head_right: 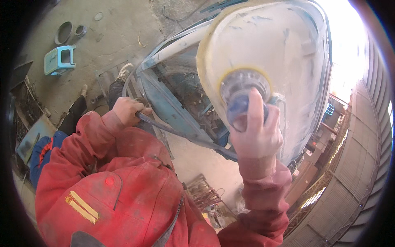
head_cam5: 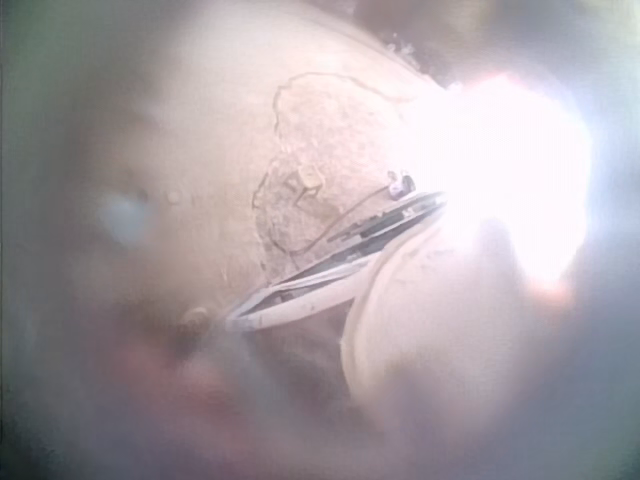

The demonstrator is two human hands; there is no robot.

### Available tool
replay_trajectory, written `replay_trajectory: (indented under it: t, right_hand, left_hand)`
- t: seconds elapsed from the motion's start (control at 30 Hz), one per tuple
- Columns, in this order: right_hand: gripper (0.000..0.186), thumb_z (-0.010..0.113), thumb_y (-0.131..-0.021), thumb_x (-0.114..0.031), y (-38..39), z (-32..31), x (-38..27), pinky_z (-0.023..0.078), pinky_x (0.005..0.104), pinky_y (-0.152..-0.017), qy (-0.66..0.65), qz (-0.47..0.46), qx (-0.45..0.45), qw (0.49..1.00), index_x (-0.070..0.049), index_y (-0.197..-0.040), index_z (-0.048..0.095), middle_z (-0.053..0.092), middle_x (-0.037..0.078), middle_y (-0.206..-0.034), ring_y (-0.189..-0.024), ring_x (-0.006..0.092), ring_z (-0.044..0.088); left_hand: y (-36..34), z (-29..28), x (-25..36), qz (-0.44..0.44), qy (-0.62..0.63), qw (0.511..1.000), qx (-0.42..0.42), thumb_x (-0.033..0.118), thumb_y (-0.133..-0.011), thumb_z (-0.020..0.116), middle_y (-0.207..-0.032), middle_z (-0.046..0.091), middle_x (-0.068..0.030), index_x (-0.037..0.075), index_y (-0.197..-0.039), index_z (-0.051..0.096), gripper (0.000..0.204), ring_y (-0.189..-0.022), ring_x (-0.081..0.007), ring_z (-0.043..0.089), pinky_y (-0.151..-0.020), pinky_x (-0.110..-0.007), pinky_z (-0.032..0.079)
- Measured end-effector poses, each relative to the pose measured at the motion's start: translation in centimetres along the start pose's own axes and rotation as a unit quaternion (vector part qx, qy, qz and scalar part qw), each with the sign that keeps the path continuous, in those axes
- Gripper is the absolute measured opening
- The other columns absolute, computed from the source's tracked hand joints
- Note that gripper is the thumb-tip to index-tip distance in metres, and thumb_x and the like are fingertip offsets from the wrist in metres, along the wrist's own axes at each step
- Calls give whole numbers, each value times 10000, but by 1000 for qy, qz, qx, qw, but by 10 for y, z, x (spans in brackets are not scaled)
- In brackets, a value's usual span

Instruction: The person uses a pneumatic orbital sander to sand the surface of a car hood. They repeatedly move the sander across the hood and periodically pause to wipe the surface with their hand to check the finish.

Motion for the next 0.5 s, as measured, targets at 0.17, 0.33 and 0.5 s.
replay_trajectory:
  t: [0.17, 0.33, 0.5]
  right_hand:
    - [655, 783, -701, -46, 14, -2, 4, 571, 414, -562, 21, 0, -7, 1000, -108, -1333, 623, 573, 119, -937, -728, 319, 666]
    - [721, 873, -739, -118, 77, -22, 15, 578, 443, -619, 61, 44, -71, 995, -90, -1381, 547, 599, 155, -1001, -774, 371, 674]
    - [789, 916, -735, -132, 75, -19, 17, 585, 442, -649, 49, 33, -57, 997, -89, -1410, 510, 618, 170, -1032, -810, 395, 679]
  left_hand:
    - [1, -1, -4, 5, 5, 1000, 12, 313, -914, 736, -712, 677, -127, 103, -711, 671, 299, -717, -375, 682, -636, -480, 529]
    - [-4, 23, 2, 36, 32, 999, -7, 412, -972, 671, -676, 663, -128, 101, -678, 656, 429, -682, -380, 671, -627, -487, 527]
    - [-11, 29, 10, 56, 38, 998, -16, 295, -885, 749, -675, 651, -108, 114, -725, 696, 248, -682, -356, 663, -621, -470, 509]
Point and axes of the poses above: each hand's wrist, its own y-axis away from the middle knuckle, its own z-axis out of the palm, x = y × z, the point moved 1 cm from there along -y, towards the middle knuckle
